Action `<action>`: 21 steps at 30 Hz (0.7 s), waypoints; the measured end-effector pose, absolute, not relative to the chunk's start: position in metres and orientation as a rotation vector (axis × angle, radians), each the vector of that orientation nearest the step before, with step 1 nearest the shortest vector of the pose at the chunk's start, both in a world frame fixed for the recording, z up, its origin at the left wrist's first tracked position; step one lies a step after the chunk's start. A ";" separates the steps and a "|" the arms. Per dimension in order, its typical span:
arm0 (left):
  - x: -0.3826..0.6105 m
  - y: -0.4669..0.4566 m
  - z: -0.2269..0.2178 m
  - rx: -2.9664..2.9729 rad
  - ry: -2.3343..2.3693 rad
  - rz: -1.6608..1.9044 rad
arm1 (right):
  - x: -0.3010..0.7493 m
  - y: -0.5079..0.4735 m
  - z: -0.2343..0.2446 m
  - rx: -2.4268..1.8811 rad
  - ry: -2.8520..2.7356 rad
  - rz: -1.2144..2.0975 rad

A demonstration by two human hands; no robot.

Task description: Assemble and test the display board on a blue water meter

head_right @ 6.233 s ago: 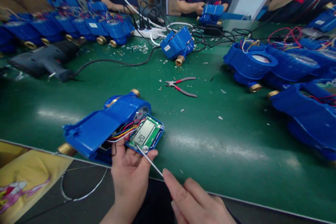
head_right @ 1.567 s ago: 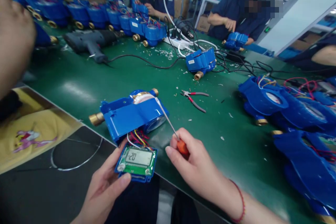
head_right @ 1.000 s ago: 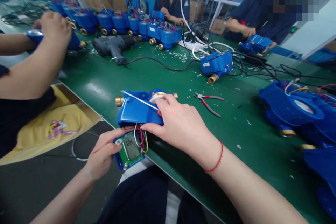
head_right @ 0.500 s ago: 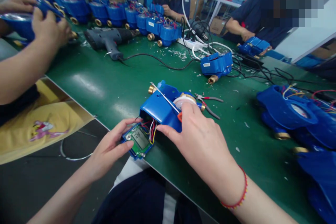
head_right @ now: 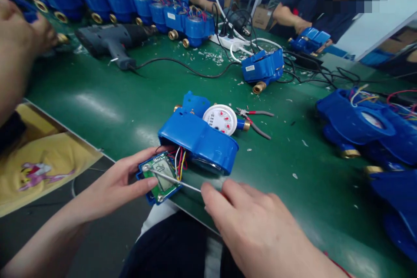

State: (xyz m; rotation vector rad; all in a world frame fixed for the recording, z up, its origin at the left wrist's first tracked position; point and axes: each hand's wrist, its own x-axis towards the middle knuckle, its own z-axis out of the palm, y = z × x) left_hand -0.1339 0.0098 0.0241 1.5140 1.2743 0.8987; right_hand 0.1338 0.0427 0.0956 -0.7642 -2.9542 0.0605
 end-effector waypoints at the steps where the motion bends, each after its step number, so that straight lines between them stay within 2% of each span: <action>1: -0.134 0.011 0.025 1.503 1.261 0.910 | 0.135 0.045 0.095 -0.746 -2.966 -0.012; 10: -0.132 0.009 0.015 1.410 1.484 0.946 | 0.138 0.044 0.104 -0.744 -2.980 -0.401; 16: -0.132 0.007 0.013 1.396 1.372 0.990 | 0.139 0.046 0.094 -0.743 -2.902 -0.309; 21: -0.132 0.003 0.008 1.316 1.355 1.033 | 0.133 0.056 0.105 -0.687 -2.922 -0.231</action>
